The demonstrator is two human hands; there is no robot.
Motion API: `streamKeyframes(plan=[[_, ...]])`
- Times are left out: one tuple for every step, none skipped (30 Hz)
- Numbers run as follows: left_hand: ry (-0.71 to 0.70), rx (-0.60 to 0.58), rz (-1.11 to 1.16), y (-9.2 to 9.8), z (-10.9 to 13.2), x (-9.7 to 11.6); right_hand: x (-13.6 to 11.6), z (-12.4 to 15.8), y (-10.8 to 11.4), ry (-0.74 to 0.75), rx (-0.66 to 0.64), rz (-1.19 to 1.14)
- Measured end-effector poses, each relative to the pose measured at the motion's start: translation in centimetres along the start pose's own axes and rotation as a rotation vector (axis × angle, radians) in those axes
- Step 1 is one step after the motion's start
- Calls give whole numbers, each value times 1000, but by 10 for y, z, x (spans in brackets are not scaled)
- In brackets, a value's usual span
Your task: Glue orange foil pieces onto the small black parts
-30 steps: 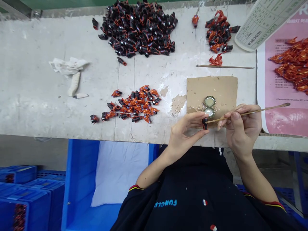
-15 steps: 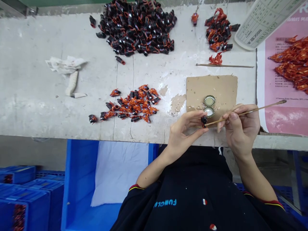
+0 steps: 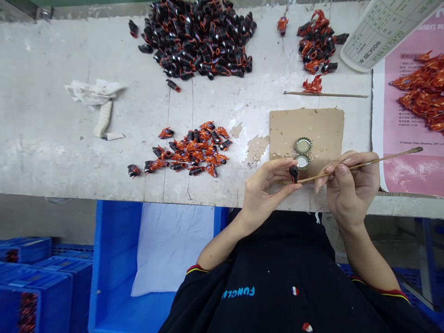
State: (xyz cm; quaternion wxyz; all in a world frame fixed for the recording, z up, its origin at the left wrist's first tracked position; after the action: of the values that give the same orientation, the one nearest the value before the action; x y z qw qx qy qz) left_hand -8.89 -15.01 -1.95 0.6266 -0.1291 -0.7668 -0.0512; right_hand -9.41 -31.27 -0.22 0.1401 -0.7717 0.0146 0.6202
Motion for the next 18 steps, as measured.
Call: streamKeyframes(plan=[[6,2,-3,0,0,0,0,0,-1,2,-6,1],[10,3,-4,0,0,0,0,0,-1,3,-13,3],[12,7,-4,0,0,0,-1,0,-2,3,-18,4],[10,10,-3,1,0,0,0,1,-2,1,-21,1],[5,14,0,1,0,0,0,1,-3,-2,-22,-4],[-2,17,6,1,0,1,0,1,-2,-2,-20,-12],[-11,19,13,1,0,2,-1,1,-2,-2,-18,-17],[-16,19,18,1,0,2,-1,1,-2,1,-19,-18],[-19,18,20,1,0,3,-1,1,-2,4,-20,-8],[-18,16,18,1,1,3,-2,1,-2,7,-22,9],[-14,16,13,1,1,2,-2,0,-2,7,-24,30],[-11,15,5,1,1,2,-2,0,-2,4,-22,49],[-9,14,-2,1,1,2,-1,0,-2,1,-17,62],[-8,13,-9,1,0,2,-1,-1,-2,-1,-9,70],[-10,11,-13,1,0,2,-1,-1,-2,0,-4,70],[-14,10,-16,1,0,2,-1,0,-2,6,-1,65],[-18,8,-17,2,0,3,-2,0,-2,17,2,61],[-17,8,-20,2,0,3,-5,0,-1,39,9,63]])
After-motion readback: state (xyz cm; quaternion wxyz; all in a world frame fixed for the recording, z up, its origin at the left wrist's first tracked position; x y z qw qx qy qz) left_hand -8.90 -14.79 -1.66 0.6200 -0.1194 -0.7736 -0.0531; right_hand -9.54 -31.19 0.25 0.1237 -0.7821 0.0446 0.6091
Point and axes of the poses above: each hand's wrist, its own z-axis away from the middle knuckle, its own y-axis out of the back of the hand, x = y × z, the point moved 8 cm from there along -z, towards the middle knuckle, and after that the axes turned 4 degrees about -x, right-handed, at the moved point
